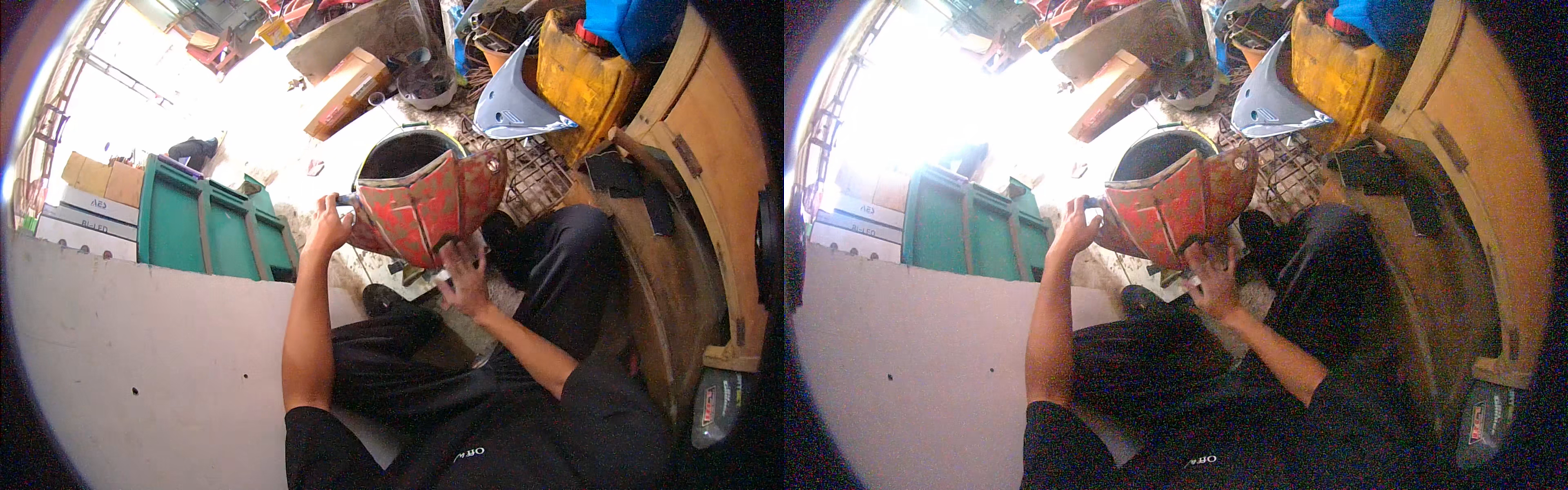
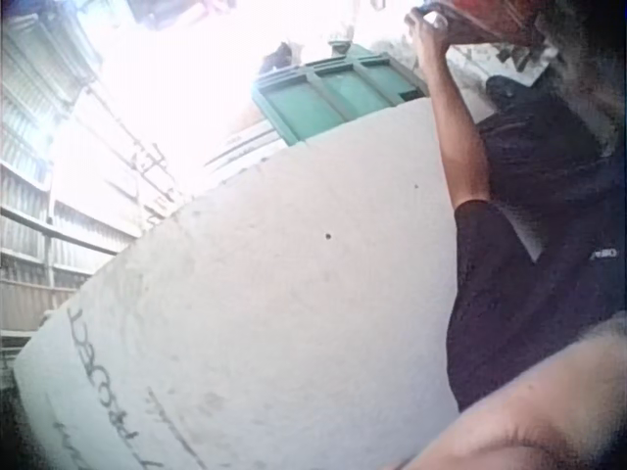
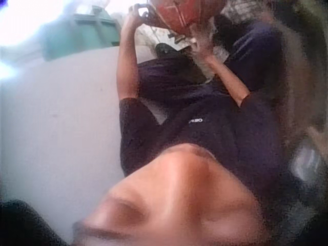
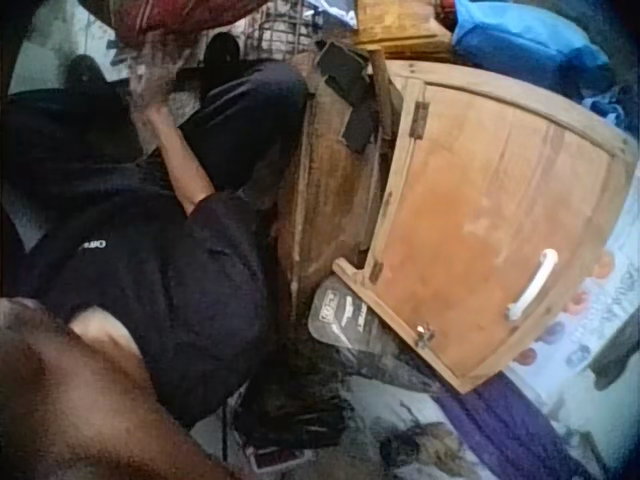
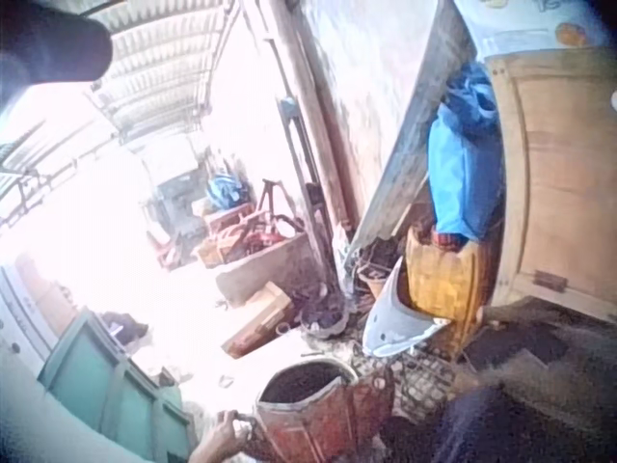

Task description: The person cleans a red motorcycle fairing by hand with a cloth and water from a bucket, wiping the exterior surfaces and edges.

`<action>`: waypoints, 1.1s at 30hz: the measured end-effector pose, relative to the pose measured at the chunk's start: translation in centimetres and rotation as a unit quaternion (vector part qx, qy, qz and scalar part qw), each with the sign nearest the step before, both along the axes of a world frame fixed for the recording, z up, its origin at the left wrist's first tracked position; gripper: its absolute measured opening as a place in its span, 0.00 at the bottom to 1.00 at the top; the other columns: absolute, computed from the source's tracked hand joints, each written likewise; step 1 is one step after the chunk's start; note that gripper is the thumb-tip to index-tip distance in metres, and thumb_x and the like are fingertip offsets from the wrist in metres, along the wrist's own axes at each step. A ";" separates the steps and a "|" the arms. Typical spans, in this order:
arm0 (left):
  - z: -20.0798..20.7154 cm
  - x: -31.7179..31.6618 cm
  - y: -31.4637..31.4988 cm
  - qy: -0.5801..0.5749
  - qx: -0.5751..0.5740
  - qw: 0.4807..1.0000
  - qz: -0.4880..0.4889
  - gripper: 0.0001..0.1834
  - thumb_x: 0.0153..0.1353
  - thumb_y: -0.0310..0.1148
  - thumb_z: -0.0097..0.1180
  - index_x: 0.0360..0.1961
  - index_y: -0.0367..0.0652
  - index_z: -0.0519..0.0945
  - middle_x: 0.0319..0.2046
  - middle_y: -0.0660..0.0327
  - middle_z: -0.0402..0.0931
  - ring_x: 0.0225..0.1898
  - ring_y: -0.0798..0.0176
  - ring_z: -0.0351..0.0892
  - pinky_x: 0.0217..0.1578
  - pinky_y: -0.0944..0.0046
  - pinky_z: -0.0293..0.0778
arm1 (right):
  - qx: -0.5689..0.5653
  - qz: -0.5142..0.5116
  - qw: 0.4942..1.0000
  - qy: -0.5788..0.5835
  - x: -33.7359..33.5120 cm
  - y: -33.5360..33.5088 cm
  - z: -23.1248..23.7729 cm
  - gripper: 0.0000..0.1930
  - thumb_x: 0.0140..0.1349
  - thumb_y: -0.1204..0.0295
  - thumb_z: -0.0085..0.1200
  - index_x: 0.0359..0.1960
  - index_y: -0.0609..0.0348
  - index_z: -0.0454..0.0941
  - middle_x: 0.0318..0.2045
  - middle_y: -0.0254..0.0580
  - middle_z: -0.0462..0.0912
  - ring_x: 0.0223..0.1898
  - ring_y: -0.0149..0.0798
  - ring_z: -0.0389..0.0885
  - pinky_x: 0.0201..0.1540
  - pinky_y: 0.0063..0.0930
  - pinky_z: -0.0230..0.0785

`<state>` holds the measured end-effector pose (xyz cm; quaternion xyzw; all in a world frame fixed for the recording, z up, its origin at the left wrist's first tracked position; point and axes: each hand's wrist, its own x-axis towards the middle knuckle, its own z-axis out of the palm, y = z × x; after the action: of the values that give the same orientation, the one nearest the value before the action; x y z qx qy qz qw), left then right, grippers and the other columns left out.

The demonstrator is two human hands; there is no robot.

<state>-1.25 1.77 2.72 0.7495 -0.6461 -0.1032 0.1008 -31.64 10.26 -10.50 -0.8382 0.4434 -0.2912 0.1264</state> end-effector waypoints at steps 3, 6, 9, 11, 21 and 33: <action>-0.1 0.2 -0.2 0.012 -0.004 1.000 0.000 0.30 0.57 0.38 0.54 0.60 0.39 0.62 0.59 0.43 0.60 0.57 0.36 0.66 0.57 0.46 0.66 | 0.029 0.017 0.999 -0.015 0.4 0.0 2.3 0.39 0.59 0.52 0.53 0.70 0.53 0.53 0.71 0.42 0.53 0.72 0.48 0.47 0.69 0.62 0.26; 0.1 -0.1 0.0 0.026 -0.003 1.000 -0.001 0.32 0.56 0.38 0.55 0.60 0.37 0.62 0.58 0.40 0.61 0.57 0.36 0.66 0.57 0.47 0.65 | -0.001 0.029 0.999 0.025 0.0 -0.2 1.1 0.39 0.59 0.53 0.53 0.70 0.54 0.54 0.71 0.42 0.53 0.73 0.47 0.45 0.69 0.61 0.26; 0.2 -0.2 0.1 0.014 0.011 1.000 -0.002 0.33 0.56 0.38 0.55 0.60 0.36 0.61 0.57 0.39 0.61 0.57 0.37 0.66 0.58 0.49 0.65 | 0.003 -0.017 0.998 -0.060 0.3 -0.4 1.4 0.38 0.61 0.50 0.51 0.69 0.51 0.55 0.71 0.40 0.54 0.73 0.46 0.45 0.69 0.62 0.26; 0.2 0.0 -0.4 0.037 0.009 0.999 0.005 0.33 0.56 0.38 0.55 0.60 0.36 0.61 0.57 0.40 0.61 0.58 0.37 0.66 0.58 0.49 0.65 | 0.019 0.044 0.999 -0.009 0.5 0.0 2.3 0.37 0.60 0.53 0.54 0.69 0.50 0.57 0.71 0.37 0.55 0.72 0.45 0.47 0.68 0.62 0.27; 0.0 0.3 -0.1 0.004 -0.008 1.000 -0.007 0.32 0.56 0.38 0.56 0.60 0.37 0.62 0.57 0.39 0.62 0.56 0.37 0.67 0.57 0.48 0.65 | -0.013 0.061 0.997 -0.035 1.2 -0.3 3.3 0.31 0.62 0.57 0.52 0.66 0.51 0.63 0.69 0.36 0.58 0.71 0.43 0.51 0.68 0.58 0.27; -0.4 0.8 0.0 -0.005 0.012 1.000 0.009 0.30 0.57 0.41 0.53 0.59 0.41 0.63 0.58 0.44 0.62 0.55 0.36 0.68 0.55 0.44 0.66 | -0.043 -0.055 0.996 -0.046 3.2 -4.3 5.6 0.34 0.66 0.52 0.44 0.69 0.55 0.55 0.71 0.43 0.53 0.70 0.44 0.53 0.67 0.58 0.33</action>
<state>-0.49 1.75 2.29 0.7568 -0.6387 -0.1061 0.0897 -28.41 5.99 -4.88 -0.8027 0.4697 -0.3552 0.0941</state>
